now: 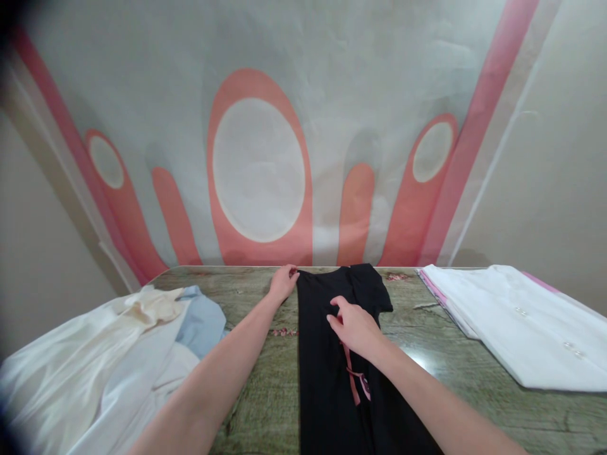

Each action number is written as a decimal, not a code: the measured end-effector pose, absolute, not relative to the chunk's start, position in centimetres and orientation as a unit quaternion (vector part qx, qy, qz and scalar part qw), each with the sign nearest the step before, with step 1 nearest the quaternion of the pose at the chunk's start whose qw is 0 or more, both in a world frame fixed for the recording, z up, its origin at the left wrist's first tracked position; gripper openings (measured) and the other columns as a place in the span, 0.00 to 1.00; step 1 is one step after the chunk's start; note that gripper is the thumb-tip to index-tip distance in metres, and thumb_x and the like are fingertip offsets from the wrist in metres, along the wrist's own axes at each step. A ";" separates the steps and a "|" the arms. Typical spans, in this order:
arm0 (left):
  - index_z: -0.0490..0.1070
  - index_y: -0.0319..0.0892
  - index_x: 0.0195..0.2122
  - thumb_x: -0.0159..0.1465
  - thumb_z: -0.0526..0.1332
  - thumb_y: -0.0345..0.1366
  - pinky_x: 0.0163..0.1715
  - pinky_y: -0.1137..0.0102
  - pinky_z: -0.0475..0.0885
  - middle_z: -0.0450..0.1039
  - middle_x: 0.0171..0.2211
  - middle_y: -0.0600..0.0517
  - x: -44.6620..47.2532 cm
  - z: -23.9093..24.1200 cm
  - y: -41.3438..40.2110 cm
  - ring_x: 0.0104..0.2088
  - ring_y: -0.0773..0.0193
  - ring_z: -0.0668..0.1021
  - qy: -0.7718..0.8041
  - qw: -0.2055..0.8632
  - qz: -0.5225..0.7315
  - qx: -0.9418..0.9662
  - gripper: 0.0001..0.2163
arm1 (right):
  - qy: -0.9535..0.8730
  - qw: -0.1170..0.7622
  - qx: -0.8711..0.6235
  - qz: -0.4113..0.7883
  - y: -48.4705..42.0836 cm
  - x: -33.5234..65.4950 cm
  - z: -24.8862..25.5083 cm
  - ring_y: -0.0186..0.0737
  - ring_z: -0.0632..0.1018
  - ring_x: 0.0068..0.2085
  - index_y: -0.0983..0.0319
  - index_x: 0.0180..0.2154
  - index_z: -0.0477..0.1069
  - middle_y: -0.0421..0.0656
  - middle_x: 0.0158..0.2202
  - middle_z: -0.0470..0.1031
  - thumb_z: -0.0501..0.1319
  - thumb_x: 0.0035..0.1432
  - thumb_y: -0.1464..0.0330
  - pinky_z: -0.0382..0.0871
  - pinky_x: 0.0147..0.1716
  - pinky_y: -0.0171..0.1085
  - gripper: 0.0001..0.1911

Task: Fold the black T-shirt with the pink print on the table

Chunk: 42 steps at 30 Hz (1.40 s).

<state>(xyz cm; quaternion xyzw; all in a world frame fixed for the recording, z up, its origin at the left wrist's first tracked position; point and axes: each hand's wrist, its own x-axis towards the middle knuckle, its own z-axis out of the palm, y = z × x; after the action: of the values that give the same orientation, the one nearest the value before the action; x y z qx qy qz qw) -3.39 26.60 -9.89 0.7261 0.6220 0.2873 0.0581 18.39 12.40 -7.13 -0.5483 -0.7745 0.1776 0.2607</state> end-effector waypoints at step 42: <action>0.73 0.39 0.41 0.57 0.57 0.34 0.40 0.71 0.68 0.75 0.36 0.50 -5.7 -7.9 32.0 0.36 0.64 0.74 0.456 0.249 0.216 0.827 0.12 | -0.695 0.358 -0.470 0.411 12.4 16.8 -8.9 0.31 0.61 0.22 0.61 0.44 0.60 0.32 0.21 0.58 0.53 0.54 0.70 0.54 0.22 0.32 0.14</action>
<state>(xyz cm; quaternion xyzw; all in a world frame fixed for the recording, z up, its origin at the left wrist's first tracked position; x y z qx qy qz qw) -5.72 32.03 -7.88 0.8269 0.4557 0.2158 0.2492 16.77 12.43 -8.88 -0.4697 -0.6946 0.4111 0.3578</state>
